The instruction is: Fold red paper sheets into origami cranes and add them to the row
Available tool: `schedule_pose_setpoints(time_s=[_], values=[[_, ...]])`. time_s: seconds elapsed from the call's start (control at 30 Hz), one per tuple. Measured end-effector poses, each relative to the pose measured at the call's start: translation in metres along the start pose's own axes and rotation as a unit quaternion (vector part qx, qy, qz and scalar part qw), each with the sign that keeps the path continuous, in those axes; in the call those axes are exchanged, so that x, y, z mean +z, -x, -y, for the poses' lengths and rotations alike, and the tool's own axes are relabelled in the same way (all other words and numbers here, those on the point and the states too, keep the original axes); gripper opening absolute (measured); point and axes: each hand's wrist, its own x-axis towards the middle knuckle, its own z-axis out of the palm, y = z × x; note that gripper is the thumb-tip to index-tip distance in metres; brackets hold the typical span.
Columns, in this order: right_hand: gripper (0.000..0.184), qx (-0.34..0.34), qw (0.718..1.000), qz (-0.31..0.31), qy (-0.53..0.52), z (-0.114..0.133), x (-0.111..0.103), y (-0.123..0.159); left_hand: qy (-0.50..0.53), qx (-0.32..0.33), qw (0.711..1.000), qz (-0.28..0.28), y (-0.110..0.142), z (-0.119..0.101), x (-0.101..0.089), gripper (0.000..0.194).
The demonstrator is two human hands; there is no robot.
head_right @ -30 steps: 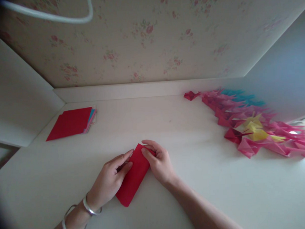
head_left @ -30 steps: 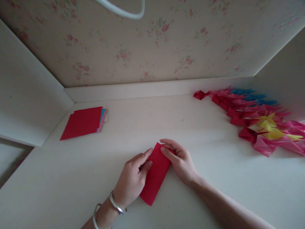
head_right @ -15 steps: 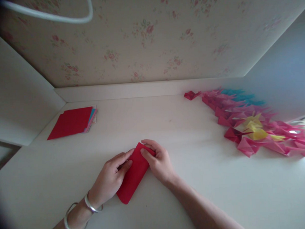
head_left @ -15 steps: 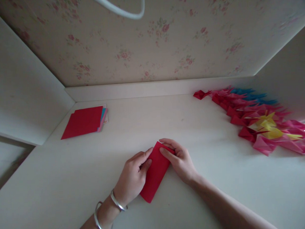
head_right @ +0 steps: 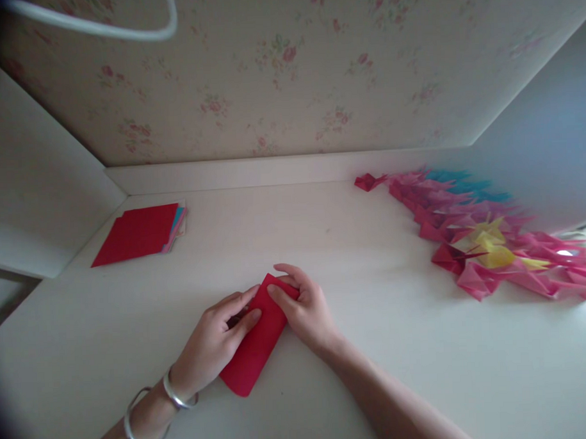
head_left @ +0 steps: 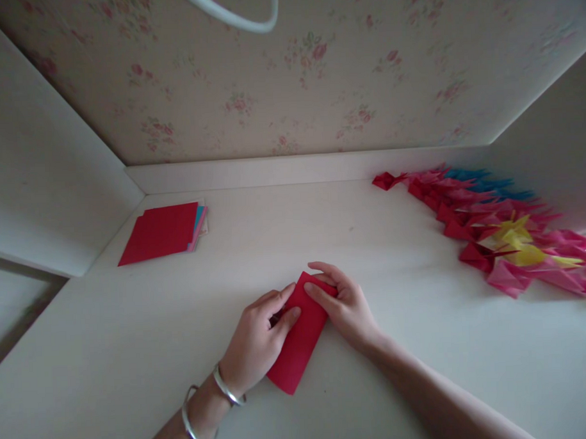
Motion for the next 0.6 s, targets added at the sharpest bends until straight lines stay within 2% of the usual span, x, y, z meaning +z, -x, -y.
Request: schedule_pose_setpoints(time_s=[0.2,0.6], values=[[0.017,-0.036,0.999,-0.017,0.024,-0.0023,0.0012,-0.0005,0.017,-0.015,1.000,-0.001,0.0013,0.0034,0.0009,0.038],[0.016,-0.067,0.994,-0.024,0.088,-0.0015,0.0002,0.0001,0.027,-0.016,1.000,0.002,0.0014,-0.0023,0.0003,0.036]])
